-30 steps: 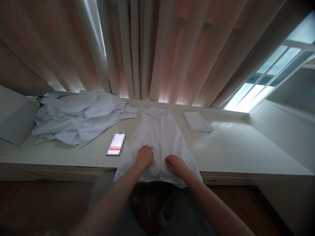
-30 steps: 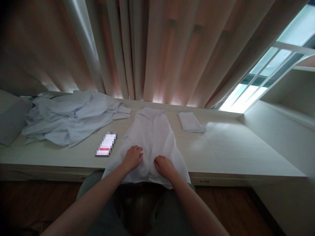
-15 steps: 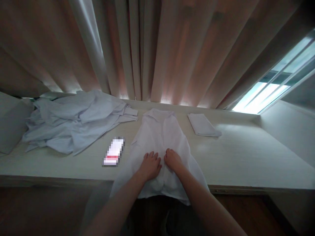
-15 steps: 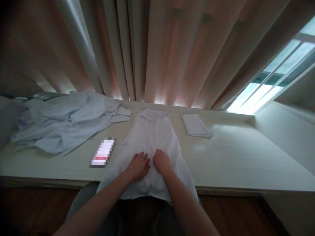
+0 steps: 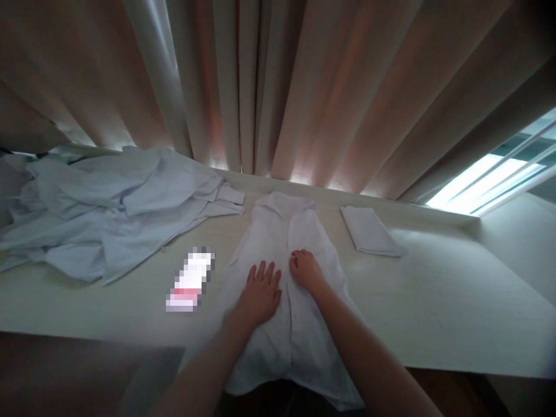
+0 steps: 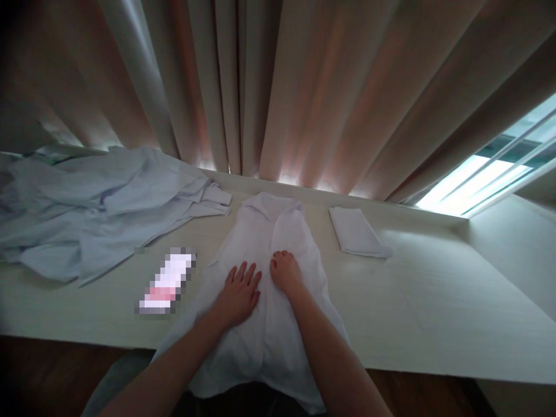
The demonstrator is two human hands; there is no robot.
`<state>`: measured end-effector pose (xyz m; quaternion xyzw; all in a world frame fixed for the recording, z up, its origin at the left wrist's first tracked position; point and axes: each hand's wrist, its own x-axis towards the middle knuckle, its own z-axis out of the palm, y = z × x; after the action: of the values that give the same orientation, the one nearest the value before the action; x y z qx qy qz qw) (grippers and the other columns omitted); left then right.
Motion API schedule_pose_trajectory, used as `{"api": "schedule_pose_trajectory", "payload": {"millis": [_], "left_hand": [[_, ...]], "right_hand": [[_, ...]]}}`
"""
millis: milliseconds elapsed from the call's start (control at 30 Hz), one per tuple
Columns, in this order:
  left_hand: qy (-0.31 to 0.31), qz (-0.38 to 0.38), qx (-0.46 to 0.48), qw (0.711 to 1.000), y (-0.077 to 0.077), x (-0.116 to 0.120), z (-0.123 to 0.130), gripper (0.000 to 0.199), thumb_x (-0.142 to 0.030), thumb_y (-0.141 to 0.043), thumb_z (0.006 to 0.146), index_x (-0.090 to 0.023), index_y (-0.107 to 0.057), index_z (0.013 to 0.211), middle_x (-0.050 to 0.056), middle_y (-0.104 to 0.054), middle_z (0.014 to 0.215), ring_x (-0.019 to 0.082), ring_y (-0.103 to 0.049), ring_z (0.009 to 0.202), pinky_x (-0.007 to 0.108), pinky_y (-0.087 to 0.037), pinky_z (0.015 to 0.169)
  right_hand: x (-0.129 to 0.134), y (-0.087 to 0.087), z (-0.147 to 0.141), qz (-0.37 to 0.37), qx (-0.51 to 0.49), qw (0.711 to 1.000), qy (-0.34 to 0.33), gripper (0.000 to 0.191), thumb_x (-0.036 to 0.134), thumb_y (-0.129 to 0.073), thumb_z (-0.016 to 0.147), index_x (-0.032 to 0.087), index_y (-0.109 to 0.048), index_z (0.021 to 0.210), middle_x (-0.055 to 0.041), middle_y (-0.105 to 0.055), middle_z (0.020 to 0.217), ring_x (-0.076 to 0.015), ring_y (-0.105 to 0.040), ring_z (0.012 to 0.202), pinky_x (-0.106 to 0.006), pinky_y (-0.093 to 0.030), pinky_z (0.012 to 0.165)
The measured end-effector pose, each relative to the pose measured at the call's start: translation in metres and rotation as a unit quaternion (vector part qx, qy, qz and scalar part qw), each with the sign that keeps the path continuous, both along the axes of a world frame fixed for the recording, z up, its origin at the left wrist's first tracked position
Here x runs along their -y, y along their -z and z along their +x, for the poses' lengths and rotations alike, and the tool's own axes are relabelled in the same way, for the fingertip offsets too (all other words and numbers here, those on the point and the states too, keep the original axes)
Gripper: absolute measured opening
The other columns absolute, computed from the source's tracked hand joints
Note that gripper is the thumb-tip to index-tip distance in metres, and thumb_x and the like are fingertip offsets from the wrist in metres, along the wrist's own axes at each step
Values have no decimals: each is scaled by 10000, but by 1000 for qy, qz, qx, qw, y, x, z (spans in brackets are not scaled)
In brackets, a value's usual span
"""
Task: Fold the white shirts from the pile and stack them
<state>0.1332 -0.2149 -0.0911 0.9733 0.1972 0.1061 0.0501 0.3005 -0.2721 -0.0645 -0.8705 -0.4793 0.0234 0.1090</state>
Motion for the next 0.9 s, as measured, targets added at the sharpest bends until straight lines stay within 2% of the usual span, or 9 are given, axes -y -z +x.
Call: {"api": "schedule_pose_trajectory", "payload": {"millis": [100,167,300,433,600,733,800,900], "left_hand": [[-1,-2,-3,1000,0,-1,1,489,-411,-289,858,-218,-359,1302,62,-265,1421,277,-115,1321,508,-35,1052],[-1,-3,-4,1000,-1,-2,2,493,-414,-290,856,-220,-357,1304,61,-263,1422,278,-111,1322,511,-34,1052],[-3,-6,-4,1000,0,-4,4,498,-416,-306,850,-220,-357,1306,59,-258,1425,279,-96,1324,512,-33,1054],[-4,-8,-4,1000,0,-3,5,493,-409,-316,847,-223,-364,1302,58,-271,1420,278,-98,1324,516,-36,1052],[-1,-8,0,1000,1,-1,6,489,-406,-327,846,-231,-359,1302,59,-280,1415,275,-131,1317,504,-74,1046],[-5,-17,-21,1000,-6,-12,7,419,-352,-331,852,-216,-442,1233,79,-386,1348,258,-279,1259,452,-193,1020],[-43,-8,-21,999,-13,-22,2,396,-299,-303,862,-199,-463,1209,90,-425,1311,245,-330,1226,422,-231,1004],[-121,28,-12,992,-22,-30,-13,415,-285,-310,855,-175,-432,1237,118,-399,1325,262,-311,1237,430,-225,1004]], "right_hand": [[-29,9,24,5,22,1000,14,445,349,-358,867,117,-433,1239,-152,-443,1277,-248,-344,1195,-364,-239,963],[-43,22,30,-8,12,1000,-3,545,401,-322,876,91,-319,1324,-156,-304,1383,-264,-217,1276,-404,-172,1004],[-54,47,28,-6,12,1000,-26,602,446,-267,884,70,-260,1354,-156,-185,1431,-271,-85,1317,-443,-79,1033],[-50,50,29,6,-4,999,-46,596,434,-241,889,61,-269,1352,-153,-198,1427,-262,-97,1317,-429,-88,1043],[-19,34,29,20,-20,996,-82,574,381,-228,894,48,-241,1361,-150,-206,1425,-227,-78,1323,-387,-156,1044],[26,24,29,12,20,995,-94,565,374,-274,883,80,-248,1364,-136,-187,1433,-230,-52,1325,-409,-147,1049],[50,20,32,6,43,996,-77,566,379,-291,879,92,-251,1365,-133,-175,1437,-237,-39,1325,-425,-133,1050],[80,17,35,-9,59,998,-34,580,391,-295,877,80,-249,1364,-153,-174,1433,-250,-40,1324,-444,-126,1047]]}}
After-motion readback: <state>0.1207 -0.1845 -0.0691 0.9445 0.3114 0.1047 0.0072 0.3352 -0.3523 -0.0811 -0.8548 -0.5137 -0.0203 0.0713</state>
